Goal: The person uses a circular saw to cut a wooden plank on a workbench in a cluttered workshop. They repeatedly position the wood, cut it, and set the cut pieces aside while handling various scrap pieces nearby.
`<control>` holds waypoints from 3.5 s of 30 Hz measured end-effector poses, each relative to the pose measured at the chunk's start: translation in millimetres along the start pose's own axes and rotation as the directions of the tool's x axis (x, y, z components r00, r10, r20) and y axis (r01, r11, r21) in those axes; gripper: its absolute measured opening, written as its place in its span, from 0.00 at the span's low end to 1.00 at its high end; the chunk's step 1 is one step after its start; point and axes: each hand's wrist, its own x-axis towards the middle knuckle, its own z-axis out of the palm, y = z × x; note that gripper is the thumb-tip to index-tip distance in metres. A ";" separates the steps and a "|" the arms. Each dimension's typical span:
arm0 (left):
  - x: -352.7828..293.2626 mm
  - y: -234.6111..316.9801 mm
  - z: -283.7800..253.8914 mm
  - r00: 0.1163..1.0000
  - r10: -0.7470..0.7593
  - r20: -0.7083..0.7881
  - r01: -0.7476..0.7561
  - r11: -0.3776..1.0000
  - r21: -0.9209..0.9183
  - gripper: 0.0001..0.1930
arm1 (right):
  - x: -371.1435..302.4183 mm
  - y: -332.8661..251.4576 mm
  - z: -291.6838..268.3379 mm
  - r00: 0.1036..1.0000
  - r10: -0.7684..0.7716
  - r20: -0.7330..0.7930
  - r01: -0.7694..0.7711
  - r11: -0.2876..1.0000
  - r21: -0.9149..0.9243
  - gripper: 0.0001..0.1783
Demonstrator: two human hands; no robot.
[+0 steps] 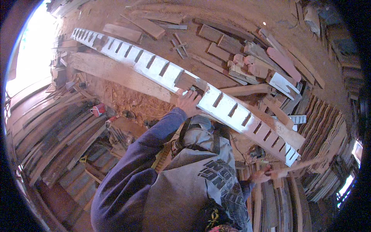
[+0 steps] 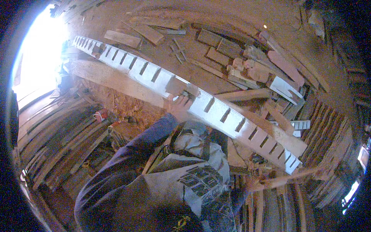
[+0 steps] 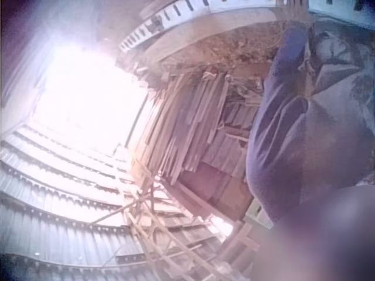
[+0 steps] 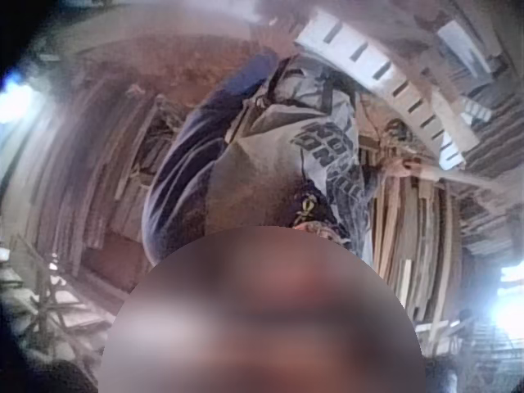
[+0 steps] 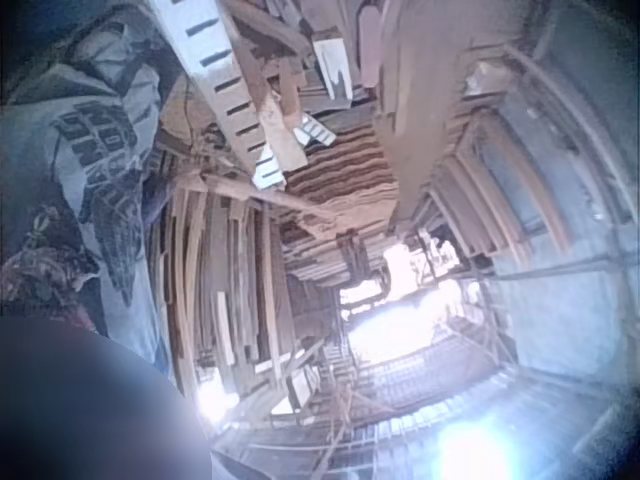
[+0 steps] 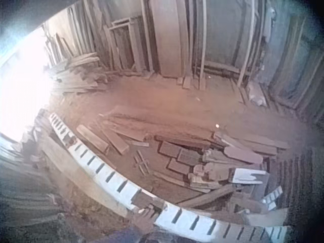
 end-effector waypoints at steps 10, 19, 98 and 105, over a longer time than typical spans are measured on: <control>-3.5 -8.4 16.5 0.998 0.042 -0.040 -0.040 0.998 0.053 0.37 | -42.8 -135.2 67.1 0.823 -0.230 0.519 0.190 0.973 0.130 0.47; -15.0 -21.0 -7.5 0.954 0.145 -0.261 -0.188 0.971 -0.148 0.42 | -51.9 -157.7 70.7 0.829 -0.246 0.502 0.217 0.969 0.116 0.37; 88.4 -211.9 -23.6 0.725 0.554 0.409 -0.515 0.831 -0.212 0.48 | -384.3 -166.4 -172.9 0.683 0.713 0.159 -0.297 0.072 0.952 0.17; 76.5 -197.7 -38.6 0.769 0.490 0.411 -0.476 0.868 -0.144 0.48 | -390.3 -161.6 -175.8 0.653 0.738 0.170 -0.318 0.064 0.946 0.15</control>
